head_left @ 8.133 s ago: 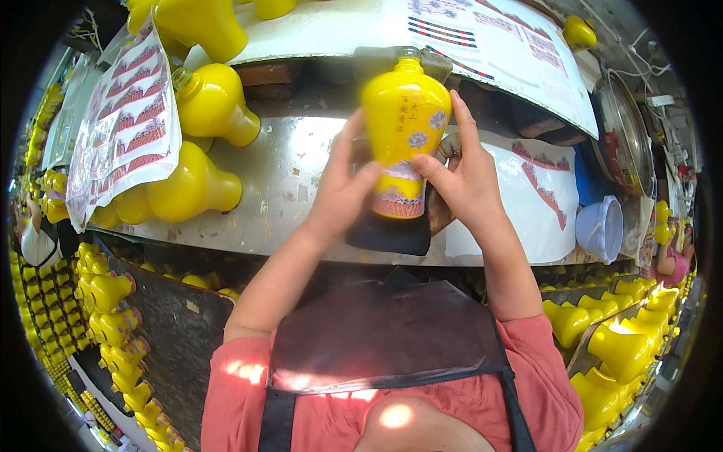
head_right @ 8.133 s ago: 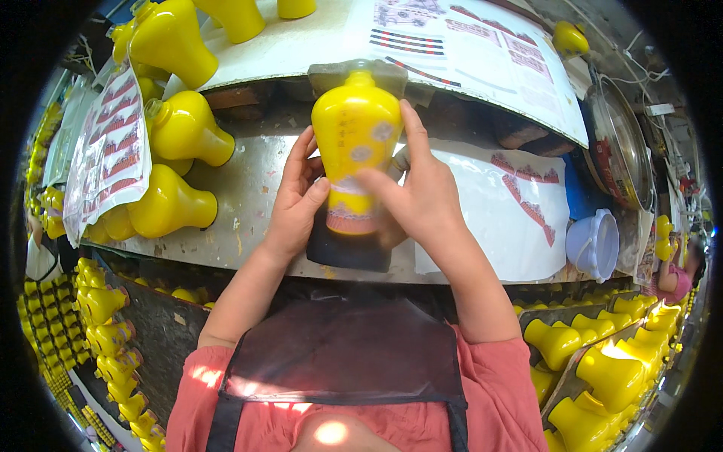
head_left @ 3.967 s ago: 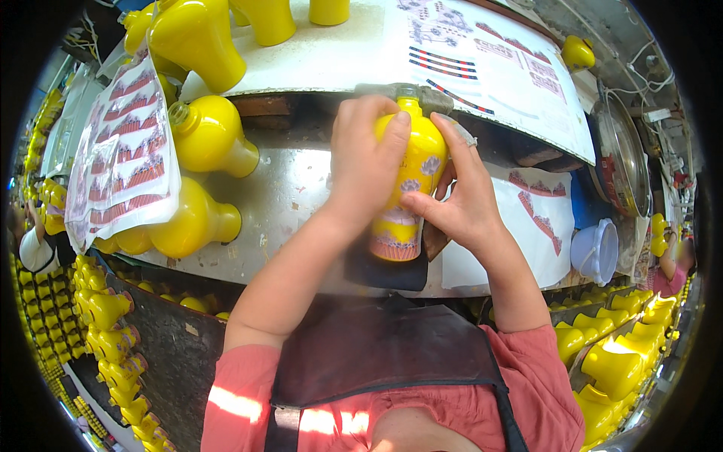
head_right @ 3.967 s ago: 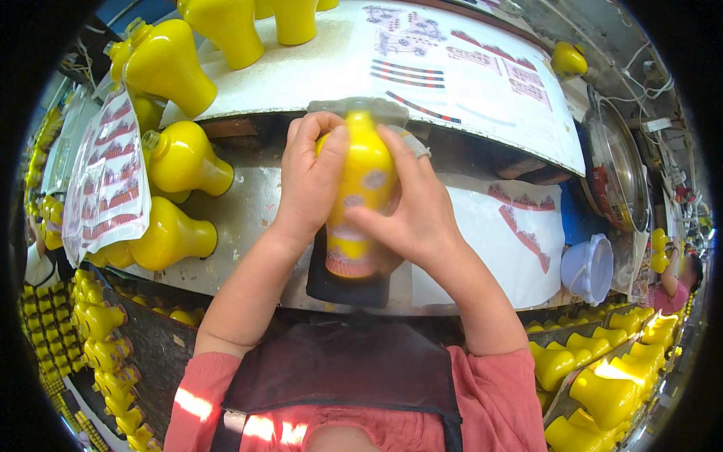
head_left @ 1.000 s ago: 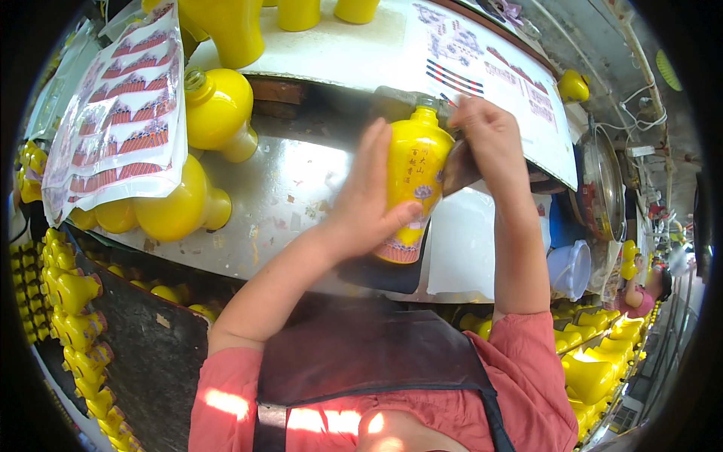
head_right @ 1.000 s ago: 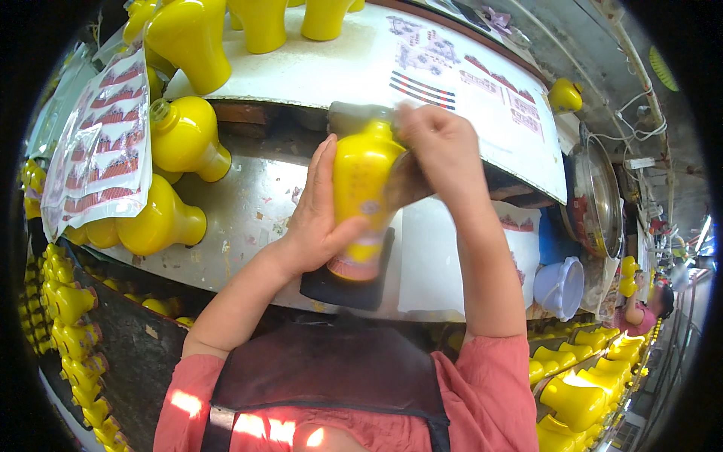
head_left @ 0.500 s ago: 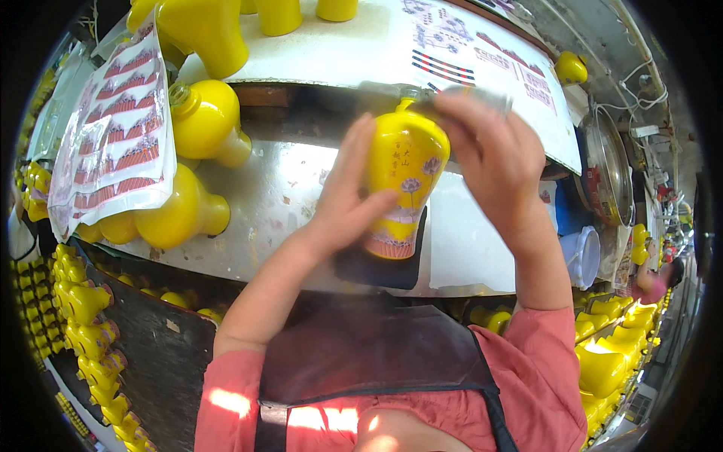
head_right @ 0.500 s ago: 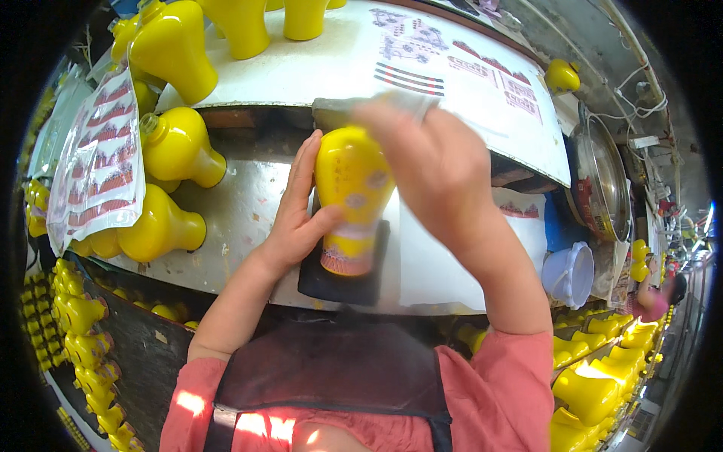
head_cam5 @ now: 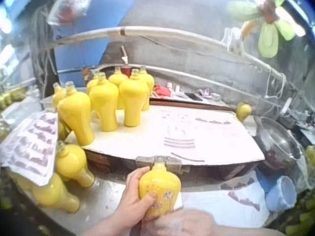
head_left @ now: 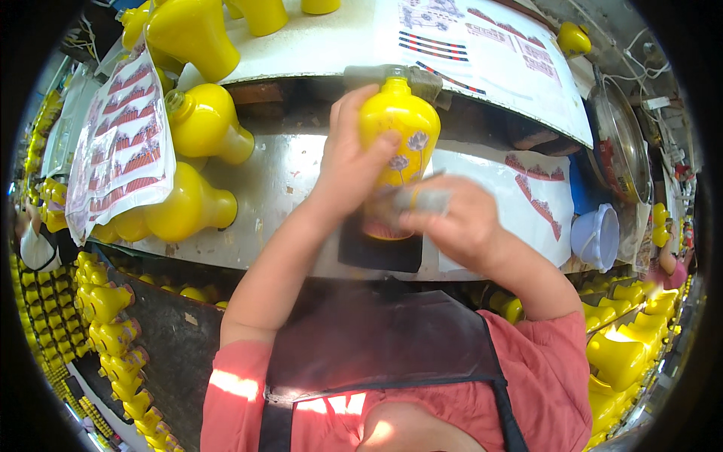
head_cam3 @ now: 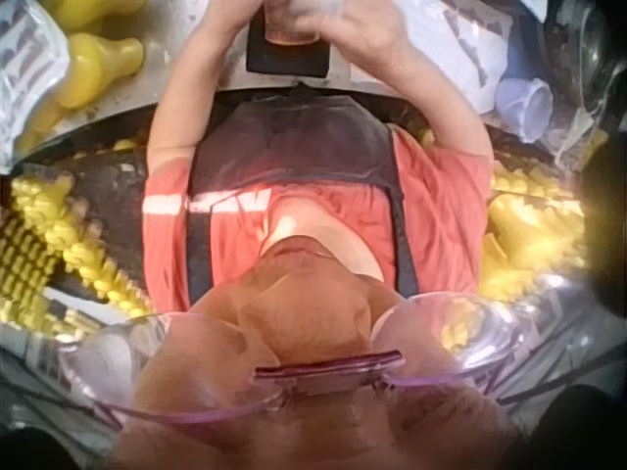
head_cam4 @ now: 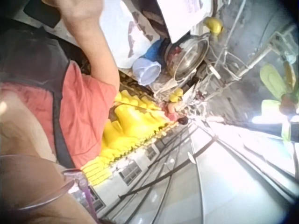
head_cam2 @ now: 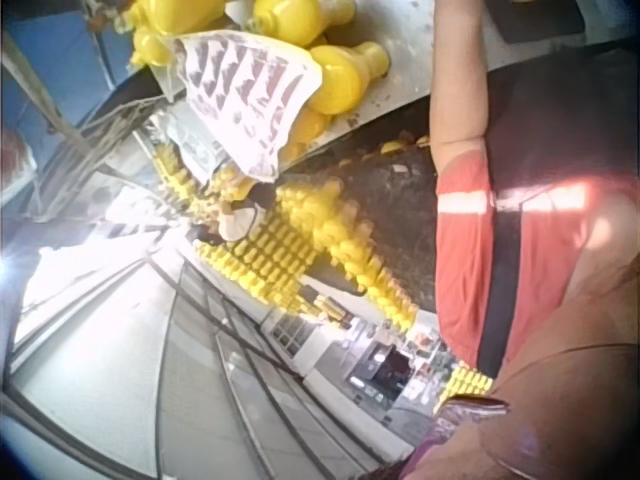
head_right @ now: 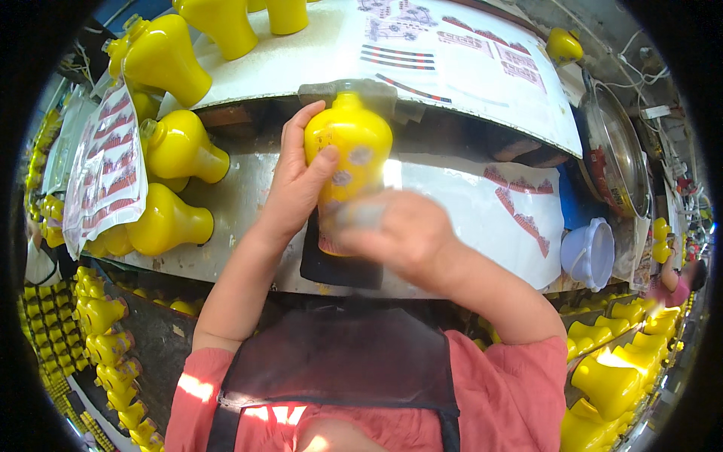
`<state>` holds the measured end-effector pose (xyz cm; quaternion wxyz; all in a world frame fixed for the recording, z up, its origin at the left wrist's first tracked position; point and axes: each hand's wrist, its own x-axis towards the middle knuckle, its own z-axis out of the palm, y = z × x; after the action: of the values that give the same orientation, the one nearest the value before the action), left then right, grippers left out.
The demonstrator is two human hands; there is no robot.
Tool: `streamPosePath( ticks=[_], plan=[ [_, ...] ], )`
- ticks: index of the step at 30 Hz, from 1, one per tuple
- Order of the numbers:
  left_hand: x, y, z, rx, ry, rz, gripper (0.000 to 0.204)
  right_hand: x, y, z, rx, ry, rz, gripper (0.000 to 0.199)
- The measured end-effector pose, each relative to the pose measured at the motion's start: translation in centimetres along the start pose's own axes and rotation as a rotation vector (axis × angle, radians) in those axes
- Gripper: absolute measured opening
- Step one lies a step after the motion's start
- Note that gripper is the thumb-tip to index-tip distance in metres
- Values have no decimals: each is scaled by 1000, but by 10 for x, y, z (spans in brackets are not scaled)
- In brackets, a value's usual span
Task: The person applies decorative stickers to yellow ceramic vases, smoothing each sticker with a small tool and pressing the edges to adhere. After finishing one vase, the person places it aside and picks up another to repeat the process.
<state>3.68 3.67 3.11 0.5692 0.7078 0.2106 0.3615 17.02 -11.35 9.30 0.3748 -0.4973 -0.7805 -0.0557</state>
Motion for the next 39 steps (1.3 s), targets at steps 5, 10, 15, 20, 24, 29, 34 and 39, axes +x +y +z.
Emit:
streamPosePath(
  ticks=[5, 10, 15, 20, 24, 29, 34, 39],
  plan=[
    [-2, -5, 11, -378, 11, -126, 59, -25, -7, 1, -23, 65, 176, 29],
    [-6, -9, 14, -313, 66, -95, 62, -27, -1, 5, 33, 110, 107, 24],
    [-21, -6, 12, 177, 51, 66, 70, -43, -18, -4, 321, 19, 451, 26],
    [-36, -4, 11, 300, -19, 46, 77, -45, -4, 8, 316, 186, 807, 29],
    [-40, -7, 9, 151, -82, -48, 83, -40, 3, 15, 247, 363, 839, 33],
    [-44, -11, 5, -43, -172, -100, 81, -35, 14, 11, 615, 297, 1035, 32],
    [-45, -11, 2, 69, -192, -119, 90, -34, 11, 33, 384, -28, 1077, 70],
    [-47, -13, 5, 112, -200, -97, 106, -35, 13, 44, 370, -10, 1000, 86]
  ],
)
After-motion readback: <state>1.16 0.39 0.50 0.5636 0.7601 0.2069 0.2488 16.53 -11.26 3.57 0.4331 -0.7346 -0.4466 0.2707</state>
